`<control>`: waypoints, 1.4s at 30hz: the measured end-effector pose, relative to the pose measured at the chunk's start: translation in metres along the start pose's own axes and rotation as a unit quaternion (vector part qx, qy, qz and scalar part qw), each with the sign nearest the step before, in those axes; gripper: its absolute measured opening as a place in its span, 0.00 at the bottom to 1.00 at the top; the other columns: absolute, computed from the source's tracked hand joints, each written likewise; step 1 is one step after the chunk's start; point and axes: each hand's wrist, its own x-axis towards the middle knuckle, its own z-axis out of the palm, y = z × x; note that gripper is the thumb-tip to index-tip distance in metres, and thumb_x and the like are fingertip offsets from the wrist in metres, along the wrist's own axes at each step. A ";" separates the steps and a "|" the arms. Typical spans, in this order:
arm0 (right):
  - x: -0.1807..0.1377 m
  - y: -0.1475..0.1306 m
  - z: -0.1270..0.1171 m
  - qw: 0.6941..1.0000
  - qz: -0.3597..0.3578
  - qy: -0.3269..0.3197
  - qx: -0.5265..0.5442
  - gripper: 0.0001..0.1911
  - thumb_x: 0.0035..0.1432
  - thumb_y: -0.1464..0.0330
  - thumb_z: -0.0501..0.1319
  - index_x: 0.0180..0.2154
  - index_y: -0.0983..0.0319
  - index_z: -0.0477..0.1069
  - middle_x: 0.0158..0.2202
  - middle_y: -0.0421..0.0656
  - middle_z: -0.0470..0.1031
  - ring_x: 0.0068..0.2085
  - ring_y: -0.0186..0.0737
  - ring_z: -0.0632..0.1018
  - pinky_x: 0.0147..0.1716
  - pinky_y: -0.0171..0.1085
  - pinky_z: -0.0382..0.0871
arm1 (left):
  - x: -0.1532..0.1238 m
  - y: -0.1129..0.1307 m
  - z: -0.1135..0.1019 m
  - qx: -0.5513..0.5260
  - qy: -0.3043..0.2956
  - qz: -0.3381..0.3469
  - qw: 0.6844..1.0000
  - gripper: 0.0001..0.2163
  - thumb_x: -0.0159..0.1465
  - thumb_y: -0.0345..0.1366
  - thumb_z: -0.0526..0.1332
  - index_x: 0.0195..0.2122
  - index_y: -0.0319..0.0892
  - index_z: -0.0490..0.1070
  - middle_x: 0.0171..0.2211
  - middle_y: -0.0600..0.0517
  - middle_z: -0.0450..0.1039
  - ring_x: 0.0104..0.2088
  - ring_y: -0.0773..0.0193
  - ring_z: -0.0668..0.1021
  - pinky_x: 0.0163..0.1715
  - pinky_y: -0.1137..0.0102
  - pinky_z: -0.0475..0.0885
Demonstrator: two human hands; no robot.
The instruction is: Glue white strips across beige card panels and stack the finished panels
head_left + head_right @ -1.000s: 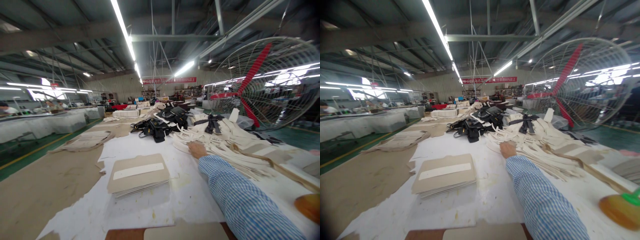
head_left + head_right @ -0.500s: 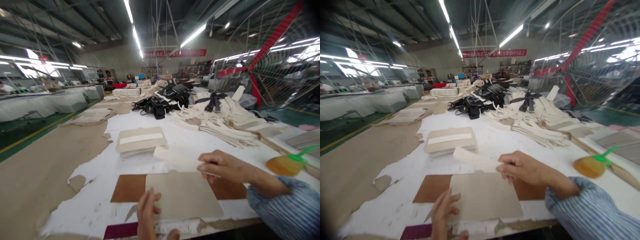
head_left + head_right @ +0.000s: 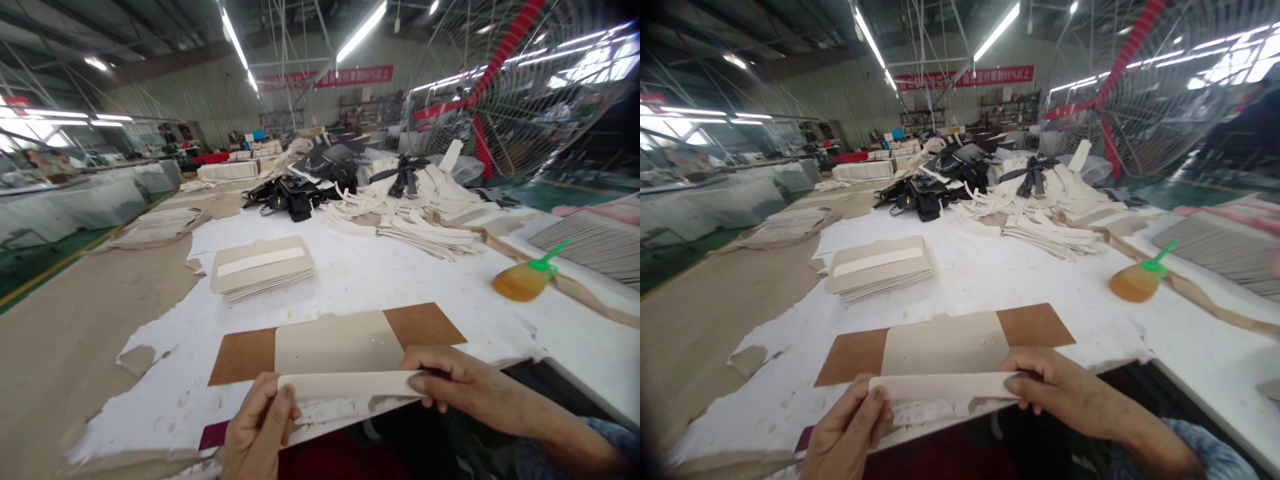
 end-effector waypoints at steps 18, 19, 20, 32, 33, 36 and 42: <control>0.059 0.011 -0.007 0.959 0.079 0.242 -0.122 0.09 0.53 0.60 0.65 0.33 0.56 0.68 0.25 0.39 0.75 0.26 0.38 0.73 0.26 0.37 0.63 | 0.047 -0.035 -0.016 0.225 0.037 0.019 0.973 0.24 0.66 0.59 0.62 0.50 0.45 0.78 0.34 0.54 0.82 0.34 0.57 0.81 0.37 0.65 0.75; 0.059 0.010 -0.007 0.958 0.083 0.243 -0.127 0.09 0.54 0.60 0.65 0.32 0.56 0.68 0.25 0.39 0.75 0.26 0.38 0.73 0.26 0.37 0.63 | 0.047 -0.035 -0.016 0.234 0.044 0.023 0.971 0.24 0.66 0.59 0.61 0.50 0.45 0.78 0.34 0.54 0.82 0.35 0.57 0.82 0.37 0.65 0.75; 0.059 0.009 -0.007 0.957 0.086 0.245 -0.133 0.09 0.54 0.61 0.65 0.32 0.56 0.68 0.25 0.38 0.75 0.26 0.39 0.73 0.27 0.37 0.63 | 0.047 -0.036 -0.016 0.242 0.048 0.027 0.969 0.24 0.66 0.60 0.61 0.50 0.46 0.78 0.34 0.54 0.82 0.35 0.56 0.83 0.37 0.65 0.75; 0.061 -0.005 -0.004 0.939 0.111 0.265 -0.190 0.06 0.54 0.68 0.66 0.31 0.57 0.69 0.25 0.37 0.77 0.28 0.39 0.75 0.30 0.38 0.62 | 0.047 -0.027 -0.016 0.295 0.054 0.011 0.954 0.23 0.65 0.59 0.60 0.48 0.49 0.79 0.36 0.55 0.84 0.37 0.56 0.84 0.37 0.65 0.75; 0.061 -0.006 -0.004 0.938 0.113 0.264 -0.193 0.06 0.54 0.68 0.66 0.31 0.57 0.69 0.25 0.37 0.77 0.28 0.39 0.75 0.30 0.38 0.62 | 0.047 -0.028 -0.016 0.301 0.056 0.012 0.952 0.22 0.65 0.59 0.59 0.48 0.49 0.79 0.36 0.55 0.84 0.37 0.56 0.84 0.36 0.66 0.74; 0.060 -0.008 -0.003 0.936 0.119 0.263 -0.201 0.07 0.56 0.69 0.66 0.31 0.57 0.69 0.26 0.37 0.77 0.29 0.39 0.76 0.31 0.38 0.62 | 0.048 -0.030 -0.019 0.313 0.045 0.013 0.949 0.22 0.66 0.59 0.60 0.49 0.50 0.79 0.35 0.56 0.84 0.36 0.56 0.84 0.35 0.66 0.75; 0.060 -0.013 -0.004 0.933 0.132 0.261 -0.211 0.08 0.57 0.70 0.67 0.30 0.57 0.69 0.27 0.36 0.77 0.30 0.38 0.76 0.31 0.38 0.61 | 0.048 -0.026 -0.016 0.305 0.056 0.012 0.951 0.21 0.65 0.59 0.61 0.48 0.51 0.79 0.35 0.57 0.84 0.35 0.57 0.84 0.36 0.67 0.76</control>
